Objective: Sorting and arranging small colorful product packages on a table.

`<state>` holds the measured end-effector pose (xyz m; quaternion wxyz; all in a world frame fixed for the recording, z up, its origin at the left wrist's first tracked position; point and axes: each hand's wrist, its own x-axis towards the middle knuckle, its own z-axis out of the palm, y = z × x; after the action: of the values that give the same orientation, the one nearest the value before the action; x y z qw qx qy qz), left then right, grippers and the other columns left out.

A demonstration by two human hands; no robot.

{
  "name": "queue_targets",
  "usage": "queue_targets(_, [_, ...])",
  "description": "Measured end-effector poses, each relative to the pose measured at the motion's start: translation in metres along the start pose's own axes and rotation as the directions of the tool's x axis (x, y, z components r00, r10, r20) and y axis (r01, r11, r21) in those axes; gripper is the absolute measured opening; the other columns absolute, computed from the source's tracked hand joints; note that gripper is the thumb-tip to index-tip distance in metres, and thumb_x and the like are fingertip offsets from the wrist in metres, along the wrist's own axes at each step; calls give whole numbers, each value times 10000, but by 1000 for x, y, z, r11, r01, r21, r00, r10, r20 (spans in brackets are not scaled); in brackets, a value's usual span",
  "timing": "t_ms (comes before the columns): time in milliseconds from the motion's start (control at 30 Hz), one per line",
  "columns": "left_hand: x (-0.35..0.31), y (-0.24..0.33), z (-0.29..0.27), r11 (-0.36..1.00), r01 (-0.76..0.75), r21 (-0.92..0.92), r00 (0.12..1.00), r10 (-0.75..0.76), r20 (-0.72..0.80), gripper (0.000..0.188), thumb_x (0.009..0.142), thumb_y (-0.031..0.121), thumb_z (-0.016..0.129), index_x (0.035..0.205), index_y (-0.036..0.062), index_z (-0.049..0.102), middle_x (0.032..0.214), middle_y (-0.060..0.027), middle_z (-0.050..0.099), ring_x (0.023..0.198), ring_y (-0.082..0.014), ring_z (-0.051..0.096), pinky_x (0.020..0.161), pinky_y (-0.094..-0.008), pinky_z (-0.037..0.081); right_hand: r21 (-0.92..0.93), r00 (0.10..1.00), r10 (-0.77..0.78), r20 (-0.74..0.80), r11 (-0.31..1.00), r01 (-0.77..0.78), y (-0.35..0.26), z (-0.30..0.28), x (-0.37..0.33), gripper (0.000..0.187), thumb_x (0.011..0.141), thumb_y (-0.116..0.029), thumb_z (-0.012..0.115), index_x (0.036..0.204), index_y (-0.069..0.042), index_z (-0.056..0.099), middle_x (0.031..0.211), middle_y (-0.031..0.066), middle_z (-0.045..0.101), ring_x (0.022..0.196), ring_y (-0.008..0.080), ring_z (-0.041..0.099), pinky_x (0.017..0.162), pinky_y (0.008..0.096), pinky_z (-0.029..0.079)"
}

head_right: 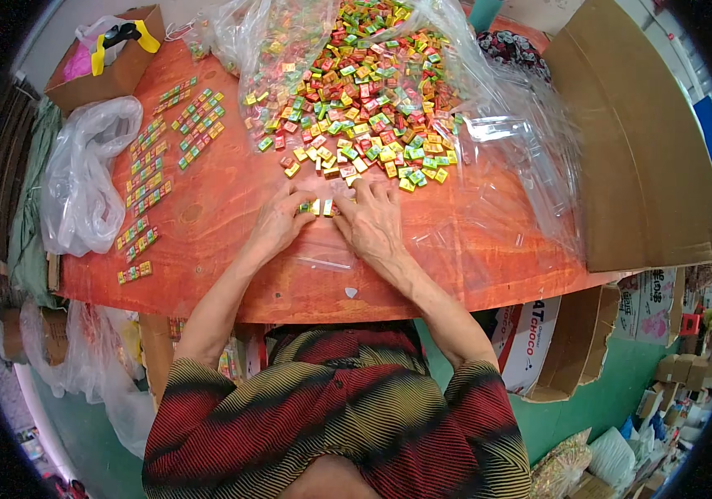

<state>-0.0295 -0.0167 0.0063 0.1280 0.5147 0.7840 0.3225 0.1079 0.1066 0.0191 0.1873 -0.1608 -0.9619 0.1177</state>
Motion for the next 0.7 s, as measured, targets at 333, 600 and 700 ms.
queue_targets(333, [-3, -6, -16, 997, 77, -15, 997, -77, 18, 375, 665, 86, 704, 1016, 55, 577, 975, -127, 505, 924, -321, 529, 781, -388, 436, 87, 998, -59, 25, 995, 56, -5, 17, 10, 398, 694, -217, 677, 1069, -125, 581, 1055, 119, 523, 934, 275, 480, 784, 404, 363])
queue_targets(600, [-3, -8, -5, 998, -19, 57, 999, 21, -35, 465, 660, 202, 733, 1084, 111, 566, 935, -104, 505, 871, -296, 536, 727, -382, 447, 255, 974, -44, 221, 967, -14, 25, -11, 2, 463, 714, -51, 653, 1145, -38, 483, 1113, 173, 467, 984, 327, 525, 797, 387, 455])
queue_targets(700, [-1, -4, 0, 992, -34, 120, 999, 36, -16, 438, 661, 205, 730, 1068, 127, 588, 924, -100, 507, 860, -288, 541, 713, -384, 451, 315, 959, -29, 281, 947, -64, 22, -9, 5, 437, 723, -40, 642, 1132, -40, 485, 1085, 179, 469, 972, 342, 522, 784, 392, 456])
